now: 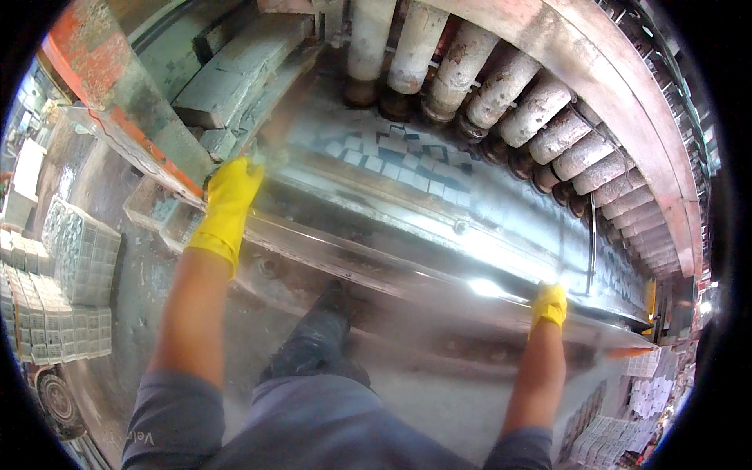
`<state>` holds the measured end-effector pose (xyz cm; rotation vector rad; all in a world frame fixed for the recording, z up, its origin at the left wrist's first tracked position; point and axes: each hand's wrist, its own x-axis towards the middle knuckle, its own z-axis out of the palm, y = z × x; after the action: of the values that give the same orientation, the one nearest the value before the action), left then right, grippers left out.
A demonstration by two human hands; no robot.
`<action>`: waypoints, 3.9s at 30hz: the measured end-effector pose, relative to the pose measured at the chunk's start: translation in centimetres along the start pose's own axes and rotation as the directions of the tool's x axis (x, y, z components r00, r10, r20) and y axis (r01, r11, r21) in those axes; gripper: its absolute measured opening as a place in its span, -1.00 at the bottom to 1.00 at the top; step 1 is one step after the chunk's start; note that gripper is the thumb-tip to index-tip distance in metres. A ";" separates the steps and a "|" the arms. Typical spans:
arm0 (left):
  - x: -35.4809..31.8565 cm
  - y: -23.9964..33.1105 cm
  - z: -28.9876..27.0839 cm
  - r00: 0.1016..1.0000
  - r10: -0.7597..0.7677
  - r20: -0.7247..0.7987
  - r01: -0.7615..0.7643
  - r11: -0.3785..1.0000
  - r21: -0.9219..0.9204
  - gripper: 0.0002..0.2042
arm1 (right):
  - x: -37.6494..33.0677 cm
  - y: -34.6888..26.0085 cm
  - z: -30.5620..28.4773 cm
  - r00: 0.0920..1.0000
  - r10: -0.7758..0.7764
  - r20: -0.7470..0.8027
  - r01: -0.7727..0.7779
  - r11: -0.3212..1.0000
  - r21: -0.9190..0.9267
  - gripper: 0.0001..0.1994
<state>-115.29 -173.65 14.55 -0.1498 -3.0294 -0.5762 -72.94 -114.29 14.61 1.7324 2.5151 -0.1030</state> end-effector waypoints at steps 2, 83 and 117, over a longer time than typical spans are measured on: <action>-0.3 -0.1 0.2 1.000 0.012 -0.002 -0.012 1.000 -0.006 -0.54 | 0.3 1.8 0.8 0.998 -0.054 -0.025 0.051 0.991 -0.122 -0.52; 15.1 9.1 3.5 0.999 -0.046 0.015 0.045 0.996 0.075 -0.51 | 23.5 -5.7 2.7 0.996 -0.042 0.074 0.048 0.995 -0.084 -0.45; 12.7 7.3 2.9 0.998 -0.050 0.043 0.046 0.996 0.070 -0.48 | 14.9 -9.3 -2.5 0.973 -0.173 0.152 0.217 0.910 -0.354 -0.66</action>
<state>-127.28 -164.75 15.47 -0.0882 -3.0992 -0.4775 -87.00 -103.46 15.56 1.2917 2.4203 0.2355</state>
